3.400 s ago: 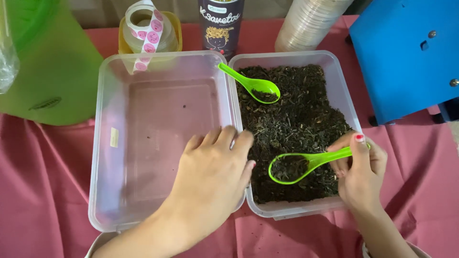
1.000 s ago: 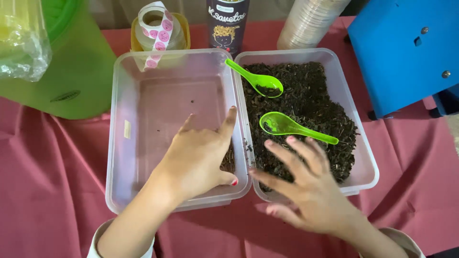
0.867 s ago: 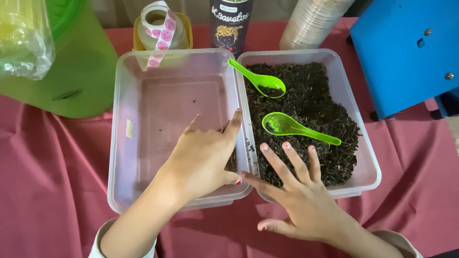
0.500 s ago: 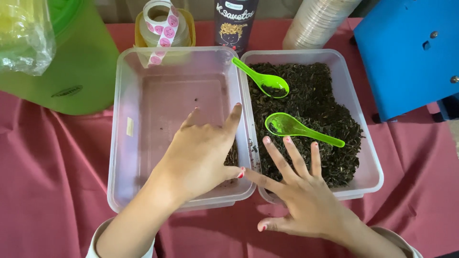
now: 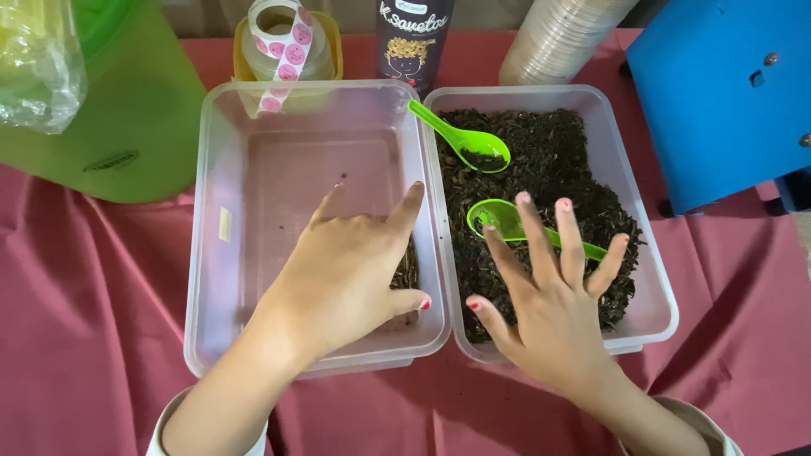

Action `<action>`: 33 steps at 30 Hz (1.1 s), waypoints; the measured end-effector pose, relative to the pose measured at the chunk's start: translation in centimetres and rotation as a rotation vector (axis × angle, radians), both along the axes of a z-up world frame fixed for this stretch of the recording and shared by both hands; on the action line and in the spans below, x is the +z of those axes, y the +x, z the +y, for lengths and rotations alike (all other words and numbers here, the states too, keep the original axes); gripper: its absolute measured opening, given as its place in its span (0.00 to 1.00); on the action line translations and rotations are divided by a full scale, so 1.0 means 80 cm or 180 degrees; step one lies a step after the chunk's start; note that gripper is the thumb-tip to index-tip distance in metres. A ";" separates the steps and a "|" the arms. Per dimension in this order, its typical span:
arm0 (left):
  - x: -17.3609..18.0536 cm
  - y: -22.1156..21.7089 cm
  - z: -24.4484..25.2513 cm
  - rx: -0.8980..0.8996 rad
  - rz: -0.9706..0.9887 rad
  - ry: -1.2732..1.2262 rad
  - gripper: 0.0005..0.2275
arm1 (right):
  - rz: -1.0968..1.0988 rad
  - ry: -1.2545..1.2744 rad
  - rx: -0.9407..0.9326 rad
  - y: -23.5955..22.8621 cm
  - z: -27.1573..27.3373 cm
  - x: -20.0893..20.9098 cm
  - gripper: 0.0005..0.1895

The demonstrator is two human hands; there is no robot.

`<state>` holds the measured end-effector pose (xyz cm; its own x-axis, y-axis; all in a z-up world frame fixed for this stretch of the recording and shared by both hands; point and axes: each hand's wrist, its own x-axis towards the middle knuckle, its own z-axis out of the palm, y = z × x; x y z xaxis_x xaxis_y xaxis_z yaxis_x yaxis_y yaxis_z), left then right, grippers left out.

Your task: Sorting and transferring dried tea leaves between plastic containers using hands and a spoon

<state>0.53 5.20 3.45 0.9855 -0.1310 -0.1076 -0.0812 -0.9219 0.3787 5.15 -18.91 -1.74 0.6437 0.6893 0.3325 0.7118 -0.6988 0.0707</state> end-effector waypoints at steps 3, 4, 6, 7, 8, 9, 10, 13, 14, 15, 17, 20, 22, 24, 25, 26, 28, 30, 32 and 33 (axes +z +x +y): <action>-0.012 0.001 0.002 0.0008 -0.0307 0.0047 0.46 | 0.0069 0.0035 0.0223 -0.004 0.002 0.004 0.33; -0.010 0.001 0.003 0.0011 -0.0306 0.0047 0.46 | 0.0071 0.0034 0.0225 -0.001 0.005 0.002 0.33; -0.008 0.000 0.004 -0.0034 -0.0324 0.0033 0.41 | 0.0134 -0.0252 0.0464 0.005 0.010 -0.002 0.40; -0.009 -0.001 0.005 -0.0036 -0.0320 0.0035 0.41 | 0.0139 -0.0250 0.0463 0.007 0.015 -0.002 0.40; -0.010 -0.002 0.005 -0.0034 -0.0401 0.0032 0.40 | 0.0147 -0.0329 0.0484 0.009 0.019 -0.001 0.41; -0.010 -0.003 0.006 -0.0031 -0.0481 0.0029 0.38 | 0.0156 -0.0409 0.0504 0.011 0.024 -0.001 0.41; -0.011 -0.002 0.006 -0.0029 -0.0482 0.0032 0.38 | 0.0154 -0.0406 0.0506 0.013 0.025 -0.002 0.41; -0.014 -0.002 0.006 0.0021 -0.0472 0.0118 0.37 | -0.0117 -0.0520 0.0235 0.015 0.028 -0.003 0.48; -0.015 -0.002 0.006 0.0021 -0.0500 0.0140 0.38 | -0.0061 -0.0368 0.0129 0.014 0.028 -0.001 0.47; -0.015 -0.002 0.007 0.0021 -0.0529 0.0161 0.39 | -0.0004 -0.0215 0.0023 0.014 0.027 0.000 0.47; -0.009 -0.002 0.006 0.0001 -0.0485 0.0144 0.37 | 0.0055 -0.0229 0.0135 0.015 0.029 0.003 0.44; -0.008 -0.002 0.005 -0.0027 -0.0432 0.0137 0.35 | -0.0015 -0.0329 0.0224 0.016 0.030 0.000 0.42; -0.008 -0.003 0.002 -0.0032 -0.0433 0.0156 0.34 | -0.0156 -0.0409 0.0203 0.018 0.027 0.000 0.44; -0.008 -0.007 -0.004 -0.0061 -0.0828 0.0313 0.40 | -0.0132 0.0081 0.0269 0.021 0.019 0.005 0.31; -0.024 -0.012 -0.011 -0.0052 -0.0829 0.0293 0.40 | -0.0132 0.0060 0.0276 0.019 0.015 0.006 0.31; -0.040 -0.014 -0.019 -0.0164 -0.1021 0.0436 0.50 | -0.0397 0.0200 0.0322 0.017 0.010 0.006 0.19; -0.061 -0.015 -0.034 -0.0285 -0.1213 0.0566 0.60 | -0.0660 0.0326 0.0358 0.016 0.002 0.007 0.13; -0.071 -0.014 -0.042 -0.0422 -0.1275 0.0596 0.69 | -0.0796 0.0560 0.0434 0.019 0.001 0.007 0.07; -0.082 -0.011 -0.052 -0.0455 -0.1267 0.0497 0.74 | -0.0737 0.0710 0.0502 0.022 0.001 0.004 0.08; -0.087 -0.009 -0.056 -0.0491 -0.1255 0.0388 0.79 | -0.0672 0.0851 0.0567 0.024 0.002 0.003 0.20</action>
